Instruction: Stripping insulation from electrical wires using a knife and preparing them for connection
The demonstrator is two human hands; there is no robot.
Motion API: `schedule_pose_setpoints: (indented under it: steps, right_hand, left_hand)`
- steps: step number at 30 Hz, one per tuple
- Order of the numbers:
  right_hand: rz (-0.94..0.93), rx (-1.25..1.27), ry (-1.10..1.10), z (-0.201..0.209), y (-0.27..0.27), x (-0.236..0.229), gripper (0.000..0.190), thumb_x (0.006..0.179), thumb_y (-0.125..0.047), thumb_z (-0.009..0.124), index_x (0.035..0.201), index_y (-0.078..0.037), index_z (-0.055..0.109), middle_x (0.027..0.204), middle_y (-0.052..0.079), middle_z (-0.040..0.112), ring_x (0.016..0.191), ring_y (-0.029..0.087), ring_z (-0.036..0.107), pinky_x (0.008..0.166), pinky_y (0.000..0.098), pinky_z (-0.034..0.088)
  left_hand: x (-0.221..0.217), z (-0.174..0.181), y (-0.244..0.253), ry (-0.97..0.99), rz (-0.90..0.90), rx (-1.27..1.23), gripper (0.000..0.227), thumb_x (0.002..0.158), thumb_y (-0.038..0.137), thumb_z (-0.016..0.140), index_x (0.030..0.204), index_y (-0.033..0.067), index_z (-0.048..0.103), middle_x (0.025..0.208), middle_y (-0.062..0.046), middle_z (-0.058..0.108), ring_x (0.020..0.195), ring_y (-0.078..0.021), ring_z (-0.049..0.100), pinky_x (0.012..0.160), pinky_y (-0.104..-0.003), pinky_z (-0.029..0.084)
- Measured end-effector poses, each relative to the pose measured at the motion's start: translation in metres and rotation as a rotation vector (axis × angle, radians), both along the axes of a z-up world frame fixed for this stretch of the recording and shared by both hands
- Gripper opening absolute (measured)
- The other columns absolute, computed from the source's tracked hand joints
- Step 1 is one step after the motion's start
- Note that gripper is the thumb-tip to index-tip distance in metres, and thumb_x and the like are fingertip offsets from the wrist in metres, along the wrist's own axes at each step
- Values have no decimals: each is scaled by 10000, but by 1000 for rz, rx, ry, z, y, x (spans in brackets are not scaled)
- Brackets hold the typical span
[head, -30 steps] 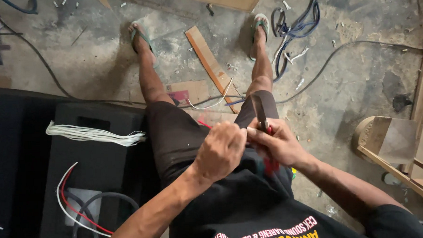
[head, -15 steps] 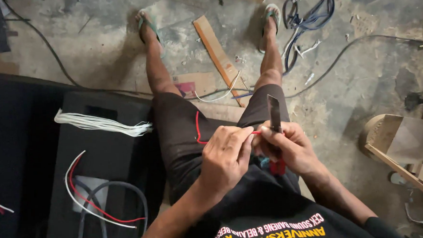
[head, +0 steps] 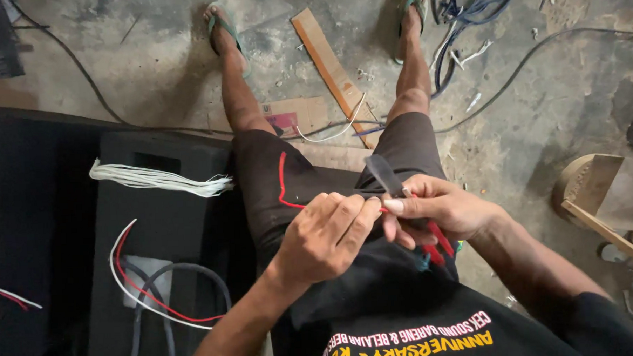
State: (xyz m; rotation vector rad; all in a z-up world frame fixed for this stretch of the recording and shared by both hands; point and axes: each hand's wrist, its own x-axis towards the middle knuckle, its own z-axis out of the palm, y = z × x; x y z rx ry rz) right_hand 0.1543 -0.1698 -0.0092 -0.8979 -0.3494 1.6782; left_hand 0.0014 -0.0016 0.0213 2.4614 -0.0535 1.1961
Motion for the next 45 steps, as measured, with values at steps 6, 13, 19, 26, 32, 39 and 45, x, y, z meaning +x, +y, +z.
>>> schedule_pose_setpoints:
  steps: [6,13,19,26,32,39,45]
  right_hand:
    - [-25,37,-288,8,14,-2,170,917,-21,685,837,115,750,565,157,649,361,90,512,312,209,387]
    - [81,284,-1036,34,29,-11,97,899,-115,706,803,-101,715,619,50,595,478,230,556,452,307,471]
    - [-62,1130,-1791,5,27,5,200,949,-21,565,886,-25,755,802,138,627,534,203,524,519,289,494]
    - [198,231,-849,16,15,3,198,979,-180,625,834,-76,711,668,64,609,602,170,550,541,333,476]
    - [224,368,-1204,18,16,-3,177,907,-203,749,995,-73,667,767,97,552,625,371,601,538,398,503]
    - [197,154,-737,33,13,-12,248,946,-122,664,702,-76,654,519,3,530,488,97,486,430,273,436]
    - [174,-408,271,32,-15,-22,278,1011,-126,605,790,43,607,551,94,531,387,105,352,337,238,242]
  left_hand:
    - [-6,-2,0,147,-12,-112,135,961,10,605,845,-1,672,691,-80,480,523,-218,481,487,-313,456]
    - [-33,2,0,890,-144,-1253,194,892,213,615,795,76,713,605,-181,625,605,-226,542,582,-382,465]
    - [-33,-22,-11,907,-327,-2380,176,916,80,567,770,-5,616,568,48,321,432,4,301,364,-148,183]
    - [-37,-21,0,886,-220,-1354,152,927,221,672,901,100,761,630,-80,665,586,-118,571,512,-266,455]
    - [-35,-29,-3,1057,-229,-1434,149,893,222,666,840,109,749,624,-30,681,585,-116,591,539,-247,472]
    - [-41,2,-3,563,-390,-880,109,937,85,630,831,83,608,695,-108,582,653,-336,635,578,-372,514]
    - [-45,24,-3,392,-382,-198,66,928,81,641,965,39,606,963,-99,590,757,-233,511,702,-344,436]
